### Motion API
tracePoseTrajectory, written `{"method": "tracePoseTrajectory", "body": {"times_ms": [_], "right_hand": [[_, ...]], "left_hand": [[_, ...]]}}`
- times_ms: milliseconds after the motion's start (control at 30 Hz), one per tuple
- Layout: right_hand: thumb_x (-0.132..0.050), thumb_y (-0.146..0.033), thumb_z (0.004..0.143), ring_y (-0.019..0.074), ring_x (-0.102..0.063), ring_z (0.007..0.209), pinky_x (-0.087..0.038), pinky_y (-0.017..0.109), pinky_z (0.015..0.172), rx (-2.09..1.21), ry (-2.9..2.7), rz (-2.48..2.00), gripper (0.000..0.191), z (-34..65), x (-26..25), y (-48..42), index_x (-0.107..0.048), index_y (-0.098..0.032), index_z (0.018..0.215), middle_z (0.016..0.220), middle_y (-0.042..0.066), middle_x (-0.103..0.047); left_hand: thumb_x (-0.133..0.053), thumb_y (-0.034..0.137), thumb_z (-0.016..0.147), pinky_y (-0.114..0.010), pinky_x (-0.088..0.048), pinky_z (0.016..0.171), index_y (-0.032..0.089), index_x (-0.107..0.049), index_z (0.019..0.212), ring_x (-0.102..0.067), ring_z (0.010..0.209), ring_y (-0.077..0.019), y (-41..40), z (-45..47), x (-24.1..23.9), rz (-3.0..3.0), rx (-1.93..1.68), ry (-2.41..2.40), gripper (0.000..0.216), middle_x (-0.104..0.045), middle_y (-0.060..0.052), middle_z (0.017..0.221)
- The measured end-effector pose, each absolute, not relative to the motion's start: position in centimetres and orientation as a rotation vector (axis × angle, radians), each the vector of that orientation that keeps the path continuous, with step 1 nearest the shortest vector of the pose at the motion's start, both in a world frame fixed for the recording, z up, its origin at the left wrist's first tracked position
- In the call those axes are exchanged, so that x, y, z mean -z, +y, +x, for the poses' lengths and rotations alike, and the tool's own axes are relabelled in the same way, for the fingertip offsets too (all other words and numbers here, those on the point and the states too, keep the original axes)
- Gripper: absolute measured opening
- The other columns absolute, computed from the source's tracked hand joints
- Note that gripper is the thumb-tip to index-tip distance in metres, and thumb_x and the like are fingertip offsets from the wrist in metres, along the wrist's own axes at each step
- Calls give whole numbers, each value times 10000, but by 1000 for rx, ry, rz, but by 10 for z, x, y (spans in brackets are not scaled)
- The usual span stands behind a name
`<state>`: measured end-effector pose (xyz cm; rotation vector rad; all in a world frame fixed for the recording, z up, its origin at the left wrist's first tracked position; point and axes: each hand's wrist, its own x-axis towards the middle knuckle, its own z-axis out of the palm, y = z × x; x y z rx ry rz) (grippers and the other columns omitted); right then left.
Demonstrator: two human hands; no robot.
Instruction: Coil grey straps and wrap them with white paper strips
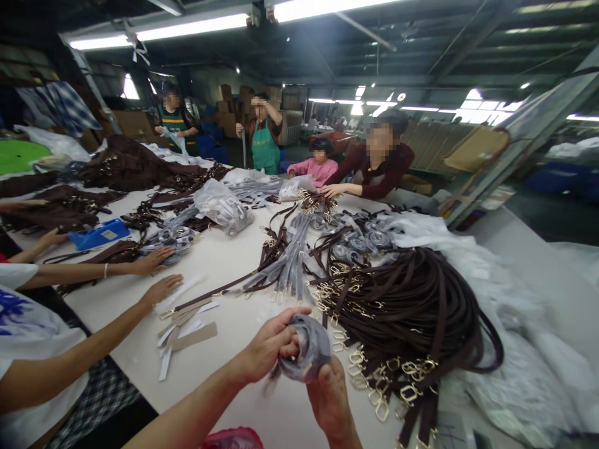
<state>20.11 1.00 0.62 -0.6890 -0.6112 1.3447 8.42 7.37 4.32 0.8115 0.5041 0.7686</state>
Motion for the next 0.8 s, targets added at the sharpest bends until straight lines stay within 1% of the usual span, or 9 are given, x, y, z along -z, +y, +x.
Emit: {"method": "tracePoseTrajectory", "body": {"times_ms": [133,300,333,400,500,567,633,700,800], "right_hand": [[-700,-558,766,220,-674,811,-580,345,715,-1287,-462,-670,384,200,1,16,-724,-217,939,889,57,-747],[-679,-519,809,201,-679,908,-565,308,785,-1202,-370,-743,348,190,16,21,-710,-234,1005,970,39,-756],[-670,-517,818,195,-678,915,-559,297,796,-1167,-380,-747,340,187,18,21,-707,-235,1004,970,35,-755],[-667,-497,828,176,-671,935,-541,270,827,-1105,-406,-748,318,181,19,24,-694,-243,1018,990,19,-748],[-672,-475,830,170,-662,956,-527,256,834,-1069,-482,-798,357,180,13,28,-653,-256,1111,1020,11,-733],[-668,-491,829,197,-647,1007,-521,279,856,-1062,-601,-928,409,187,7,29,-638,-249,1158,1047,29,-722],[-669,-516,820,237,-622,1061,-506,322,909,-1076,-788,-1132,432,198,1,27,-657,-233,1146,1100,51,-707],[-670,-531,811,278,-614,1080,-490,380,957,-1155,-959,-1281,443,210,-4,24,-679,-212,1118,1143,70,-698],[-736,-494,759,316,-634,1057,-493,446,973,-1317,-1010,-1277,467,218,-12,19,-688,-183,1105,1122,94,-717]], "left_hand": [[-622,457,805,-220,-225,532,129,-464,1227,-331,518,-62,75,93,-45,849,-906,610,557,-445,81,589],[-582,389,822,-227,-314,574,146,-515,1150,-394,575,-89,70,106,-37,844,-1022,735,414,-480,59,649],[-565,373,835,-231,-348,601,150,-525,1141,-440,618,-99,68,109,-35,848,-1053,778,382,-524,39,703],[-524,350,868,-248,-422,719,161,-538,1140,-543,779,-133,64,115,-30,869,-1135,863,331,-618,-15,879],[-489,351,893,-292,-440,915,171,-542,1154,-584,1011,-181,60,119,-23,895,-1230,942,321,-648,-73,1118],[-475,382,894,-317,-451,939,166,-535,1172,-597,1042,-203,61,117,-19,897,-1255,980,357,-651,-96,1156],[-464,412,889,-345,-455,961,155,-529,1201,-600,1071,-225,64,112,-13,923,-1272,1045,409,-648,-119,1187],[-456,420,886,-377,-419,1032,137,-526,1234,-571,1157,-248,66,106,-8,991,-1289,1128,454,-627,-144,1249],[-427,408,903,-402,-357,1107,116,-509,1290,-510,1264,-258,65,102,-2,1123,-1285,1201,492,-580,-166,1341]]}}
